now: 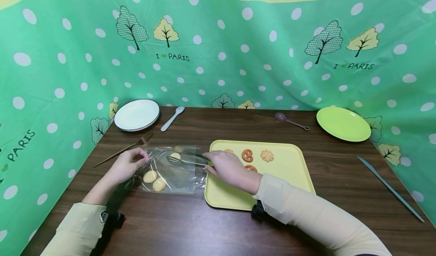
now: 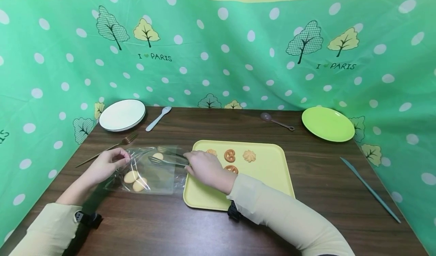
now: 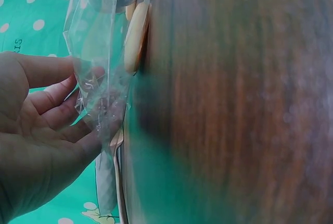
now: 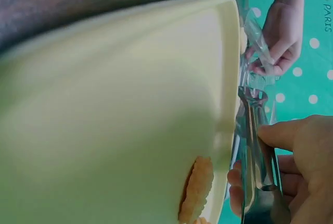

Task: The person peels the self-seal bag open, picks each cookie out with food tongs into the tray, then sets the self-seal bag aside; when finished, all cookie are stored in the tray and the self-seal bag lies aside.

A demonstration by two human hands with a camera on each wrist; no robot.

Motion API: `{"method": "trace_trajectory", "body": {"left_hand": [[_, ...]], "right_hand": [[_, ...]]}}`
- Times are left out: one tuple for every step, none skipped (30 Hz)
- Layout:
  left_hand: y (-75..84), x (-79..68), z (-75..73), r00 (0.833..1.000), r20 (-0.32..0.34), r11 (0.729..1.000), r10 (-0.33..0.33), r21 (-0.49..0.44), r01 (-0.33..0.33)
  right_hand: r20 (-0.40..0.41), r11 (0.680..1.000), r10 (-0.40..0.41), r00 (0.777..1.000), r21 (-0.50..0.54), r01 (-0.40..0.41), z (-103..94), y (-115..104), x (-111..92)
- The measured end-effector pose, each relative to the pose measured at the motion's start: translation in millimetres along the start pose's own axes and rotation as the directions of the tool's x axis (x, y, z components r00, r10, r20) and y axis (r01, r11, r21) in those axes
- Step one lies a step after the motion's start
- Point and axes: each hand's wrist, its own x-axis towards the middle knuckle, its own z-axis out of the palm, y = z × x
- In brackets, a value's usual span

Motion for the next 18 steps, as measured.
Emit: {"method": "trace_trajectory", "body": {"left_hand": [[-0.1,0.2,0.0,1.000,0.002,1.000,-0.001,-0.002,0.001],[-0.2,0.4,0.0,1.000,0.003,1.000,-0.002,-0.003,0.002],[-0.2,0.4,-0.1,1.000,0.003,1.000,-0.003,-0.003,0.003],[-0.3,0.5,-0.1,1.000,0.004,1.000,-0.004,-0.004,0.004],[-0.4,0.6,-0.2,1.000,0.005,1.000,-0.006,-0.004,0.006],[-0.5,0.5,-0.2,1.000,0.005,1.000,-0.007,-0.004,0.007],[-0.7,0.5,-0.2,1.000,0.006,1.000,-0.009,-0.003,0.009],[-0.9,0.4,-0.2,1.000,0.006,1.000,-0.010,-0.002,0.010],[-1.0,0.4,-0.2,1.000,0.006,1.000,-0.011,-0.001,0.011],[-1.1,0.4,-0.1,1.000,0.006,1.000,-0.011,-0.001,0.011],[-1.1,0.4,0.0,1.000,0.006,1.000,-0.010,-0.001,0.010],[-1.1,0.4,0.0,1.000,0.006,1.000,-0.009,-0.002,0.009],[-1.1,0.5,0.1,1.000,0.005,1.000,-0.008,-0.001,0.008],[-1.0,0.5,0.1,1.000,0.005,1.000,-0.007,0.000,0.007],[-1.0,0.6,0.1,1.000,0.004,1.000,-0.007,0.000,0.007],[-0.9,0.7,0.0,1.000,0.003,1.000,-0.005,0.001,0.005],[-0.9,0.7,-0.1,1.000,0.002,1.000,-0.004,0.002,0.004],[-0.9,0.7,-0.2,1.000,0.000,1.000,-0.003,0.003,0.003]], "right_hand": [[-0.003,1.000,-0.001,1.000,-0.006,0.001,-0.1,0,0],[-0.004,1.000,0.001,1.000,-0.011,-0.001,-0.4,-1,1],[-0.005,1.000,0.001,1.000,-0.013,-0.001,-0.7,-1,1],[-0.007,1.000,-0.001,1.000,-0.013,0.000,-0.8,-1,1],[-0.007,1.000,-0.001,1.000,-0.014,0.001,-1.1,-1,0],[-0.007,1.000,-0.003,1.000,-0.012,0.003,-1.3,-1,0],[-0.005,1.000,-0.003,1.000,-0.009,0.003,-1.6,-2,0],[-0.003,1.000,-0.004,1.000,-0.004,0.004,-2.2,-2,-1],[-0.001,1.000,-0.006,1.000,0.000,0.006,-2.9,-1,-2],[0.001,1.000,-0.008,1.000,0.007,0.008,-3.9,-1,-3],[0.002,1.000,-0.010,1.000,0.013,0.010,-5.1,-1,-5],[0.005,1.000,-0.011,1.000,0.019,0.011,-6.7,-1,-7],[0.006,1.000,-0.011,1.000,0.021,0.011,-8.4,0,-9],[0.005,1.000,-0.009,1.000,0.024,0.009,-10.5,0,-12],[0.002,1.000,-0.007,1.000,0.027,0.007,-12.6,1,-15],[0.000,0.999,-0.005,1.000,0.032,0.005,-14.8,2,-19],[-0.003,0.999,-0.002,1.000,0.036,0.003,-17.2,4,-23],[-0.007,0.999,0.000,1.000,0.038,0.001,-19.6,6,-27]]}}
